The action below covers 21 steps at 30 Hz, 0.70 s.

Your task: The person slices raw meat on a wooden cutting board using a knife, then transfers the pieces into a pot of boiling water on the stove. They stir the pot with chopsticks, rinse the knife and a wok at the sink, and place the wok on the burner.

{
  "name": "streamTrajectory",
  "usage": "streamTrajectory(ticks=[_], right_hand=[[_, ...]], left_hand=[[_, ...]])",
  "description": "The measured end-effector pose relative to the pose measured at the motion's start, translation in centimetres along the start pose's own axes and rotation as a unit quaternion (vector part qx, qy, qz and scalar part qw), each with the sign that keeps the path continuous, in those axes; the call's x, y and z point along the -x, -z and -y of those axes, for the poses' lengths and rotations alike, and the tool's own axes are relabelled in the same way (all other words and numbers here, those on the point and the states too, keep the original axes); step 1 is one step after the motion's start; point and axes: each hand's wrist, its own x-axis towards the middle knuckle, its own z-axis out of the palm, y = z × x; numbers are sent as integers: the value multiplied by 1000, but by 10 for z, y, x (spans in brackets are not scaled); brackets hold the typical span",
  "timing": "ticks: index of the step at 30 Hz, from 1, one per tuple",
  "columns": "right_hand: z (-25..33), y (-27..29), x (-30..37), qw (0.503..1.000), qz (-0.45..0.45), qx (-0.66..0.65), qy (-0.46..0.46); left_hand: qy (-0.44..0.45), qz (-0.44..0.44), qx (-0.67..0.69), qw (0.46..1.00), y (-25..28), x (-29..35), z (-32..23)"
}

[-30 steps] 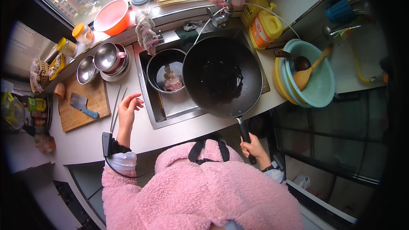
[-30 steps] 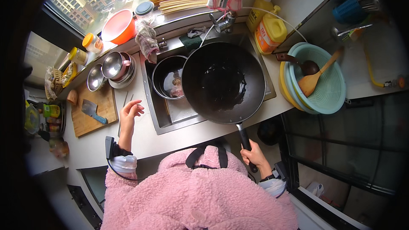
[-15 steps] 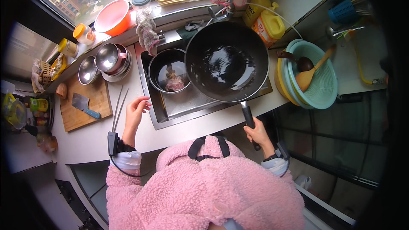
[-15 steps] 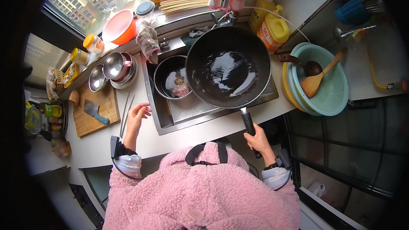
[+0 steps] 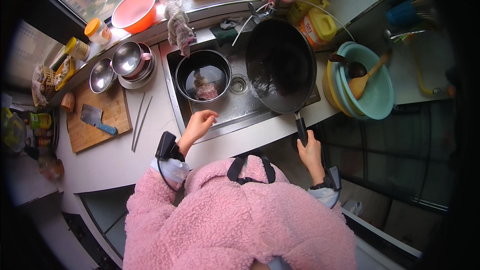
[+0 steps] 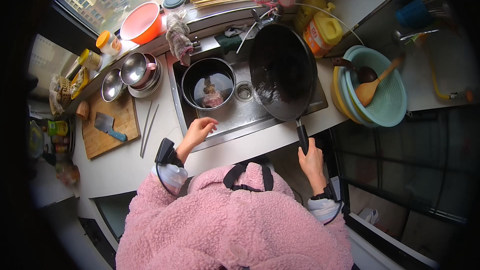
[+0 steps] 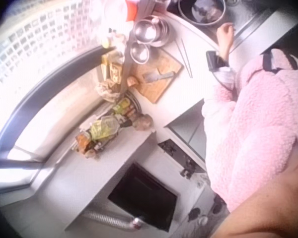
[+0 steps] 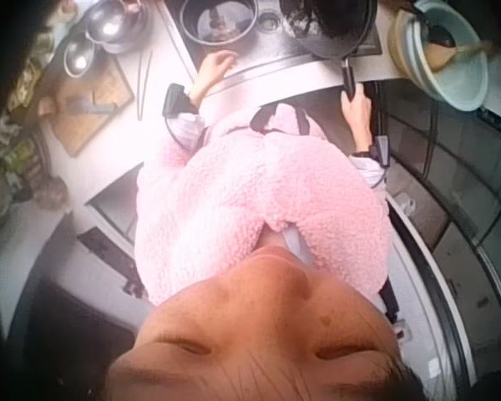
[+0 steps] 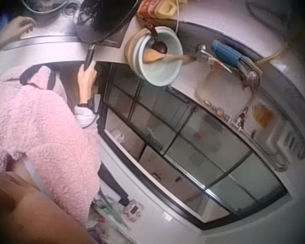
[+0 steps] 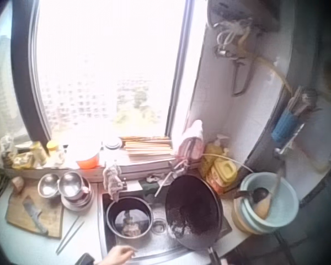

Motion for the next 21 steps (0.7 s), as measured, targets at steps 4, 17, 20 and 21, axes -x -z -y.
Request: streamTrajectory(ticks=[4,17,20,21], right_hand=[[0,7,11,996,-38,75,16],[-3,-28,24,980,-142,97,-100],[-6,-26,39,978,-184,86,-55],[-6,-28,47,971,-205,98,-69]], left_hand=[[-71,7,-34,997,-5,-27,-32],[-62,31,-124,990,-6,4,1],[-48,34,-159,985,12,24,7],[-36,27,-127,991,19,32,10]])
